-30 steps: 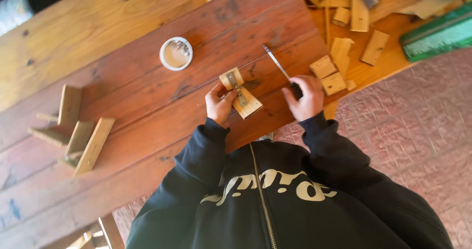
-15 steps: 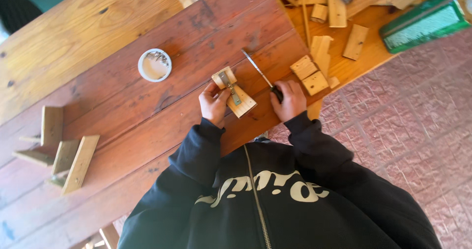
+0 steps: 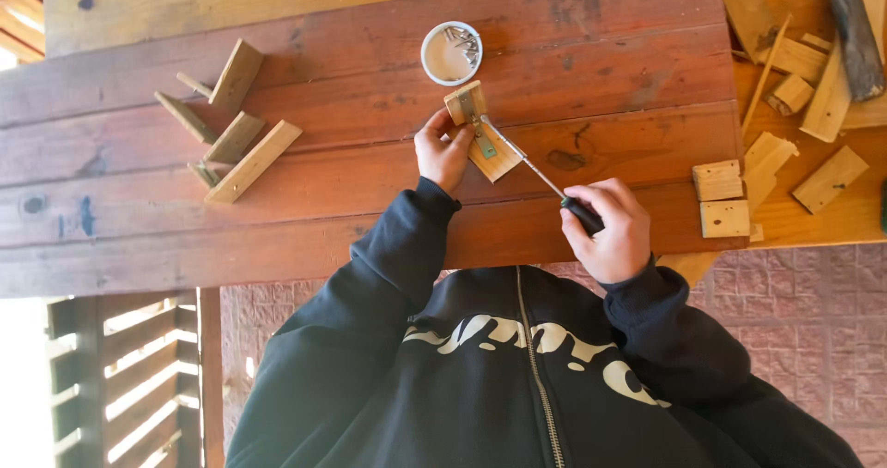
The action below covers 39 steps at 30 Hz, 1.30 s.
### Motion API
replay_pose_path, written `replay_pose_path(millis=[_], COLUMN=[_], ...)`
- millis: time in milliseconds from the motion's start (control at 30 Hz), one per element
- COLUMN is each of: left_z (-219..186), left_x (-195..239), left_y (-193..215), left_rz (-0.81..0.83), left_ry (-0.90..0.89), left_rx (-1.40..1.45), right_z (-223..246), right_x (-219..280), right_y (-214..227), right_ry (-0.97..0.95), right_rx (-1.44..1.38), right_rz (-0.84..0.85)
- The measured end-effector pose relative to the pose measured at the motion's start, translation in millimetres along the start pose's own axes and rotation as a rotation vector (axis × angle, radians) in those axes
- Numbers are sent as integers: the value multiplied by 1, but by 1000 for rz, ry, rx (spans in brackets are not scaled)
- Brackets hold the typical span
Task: The person assembles small wooden pieces on a wooden table using a screwdriver and screws. They align the pieces, insert screws, and tighten them to form small wooden structures.
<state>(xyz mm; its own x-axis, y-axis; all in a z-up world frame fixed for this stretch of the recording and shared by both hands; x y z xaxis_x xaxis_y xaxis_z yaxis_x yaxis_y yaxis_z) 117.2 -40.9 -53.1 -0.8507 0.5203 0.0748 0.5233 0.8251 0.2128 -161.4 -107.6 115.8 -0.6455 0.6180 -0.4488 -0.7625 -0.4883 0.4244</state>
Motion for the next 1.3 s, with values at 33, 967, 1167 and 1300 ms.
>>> replay_pose_path(millis=[33, 967, 1167, 1300], left_z=[-1, -21, -28, -28], left_x=[0, 24, 26, 26], left_y=[8, 34, 33, 35], left_rz=[-23, -93, -98, -105], left_ry=[-8, 6, 6, 8], left_rx=[-38, -76, -71, -77], right_z=[2, -2, -1, -6], right_x=[1, 10, 8, 9], right_y=[-6, -32, -34, -32], right_ry=[22, 26, -6, -33], right_rx=[25, 110, 91, 69], right_rz=[16, 46, 60, 50])
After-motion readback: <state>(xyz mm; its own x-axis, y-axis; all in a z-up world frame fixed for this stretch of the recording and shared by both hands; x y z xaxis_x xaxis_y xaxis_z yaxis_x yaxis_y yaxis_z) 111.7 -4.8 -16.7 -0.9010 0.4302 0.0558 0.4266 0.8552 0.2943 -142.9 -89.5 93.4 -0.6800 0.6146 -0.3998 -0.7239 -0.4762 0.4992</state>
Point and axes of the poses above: each hand's wrist, its own x-axis away from the middle knuckle, its own y-axis out of the back of the hand, z = x × y, the point moved 5 cm from there along -x, towards the middle knuckle, and after that the axes turned 13 degrees about -x, right-handed, at the moved point
